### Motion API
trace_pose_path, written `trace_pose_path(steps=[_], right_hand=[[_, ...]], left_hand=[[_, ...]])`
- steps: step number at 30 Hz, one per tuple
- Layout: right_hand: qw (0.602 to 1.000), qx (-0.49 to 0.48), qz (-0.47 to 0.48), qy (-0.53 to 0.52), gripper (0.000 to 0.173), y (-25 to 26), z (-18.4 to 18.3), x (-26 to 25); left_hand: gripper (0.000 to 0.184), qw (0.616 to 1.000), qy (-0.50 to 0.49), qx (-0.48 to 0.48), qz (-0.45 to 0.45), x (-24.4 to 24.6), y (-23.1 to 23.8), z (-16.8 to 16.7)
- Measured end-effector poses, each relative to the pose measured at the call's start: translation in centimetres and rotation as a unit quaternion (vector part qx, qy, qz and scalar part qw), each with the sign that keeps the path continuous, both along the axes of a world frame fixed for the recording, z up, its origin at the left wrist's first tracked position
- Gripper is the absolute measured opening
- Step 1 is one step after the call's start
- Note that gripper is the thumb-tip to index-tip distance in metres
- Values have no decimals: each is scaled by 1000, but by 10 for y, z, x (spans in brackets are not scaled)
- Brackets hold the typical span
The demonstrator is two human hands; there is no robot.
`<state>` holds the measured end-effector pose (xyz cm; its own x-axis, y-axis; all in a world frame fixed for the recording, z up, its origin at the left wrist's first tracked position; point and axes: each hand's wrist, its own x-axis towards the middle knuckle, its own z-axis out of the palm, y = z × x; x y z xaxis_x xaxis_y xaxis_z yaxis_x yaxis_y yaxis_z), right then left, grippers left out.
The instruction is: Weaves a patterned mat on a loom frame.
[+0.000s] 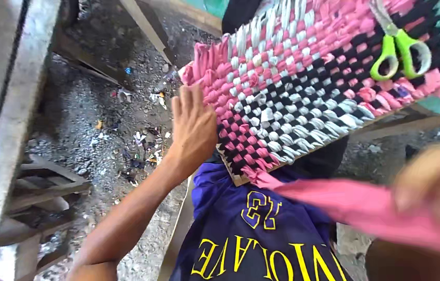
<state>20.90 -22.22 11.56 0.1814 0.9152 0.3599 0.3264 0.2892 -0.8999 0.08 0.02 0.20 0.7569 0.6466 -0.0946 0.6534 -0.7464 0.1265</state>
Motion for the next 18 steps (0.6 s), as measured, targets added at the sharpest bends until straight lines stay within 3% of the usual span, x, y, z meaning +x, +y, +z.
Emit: trace_pose_path(steps=[2, 3, 5, 7, 10, 18], right_hand=[[965, 56, -188, -172, 19, 17, -57, 34], [932, 6, -248, -264, 26, 23, -78, 48], [886, -110, -301, -334, 32, 26, -117, 63], [881, -139, -322, -317, 32, 25, -156, 69], [891, -57, -355, -277, 27, 24, -190, 67], [901, 35, -369, -225, 22, 33, -202, 75]], left_hand=[[10, 998, -47, 1, -36, -2, 8, -9], [9, 996, -74, -9, -44, -3, 14, -15], [13, 992, -116, -38, -42, -7, 19, -21], [20, 988, -138, -58, -33, -12, 16, -27], [23, 982, -170, -81, -23, -17, 9, -40], [29, 967, -215, -137, 2, -3, 15, -47]])
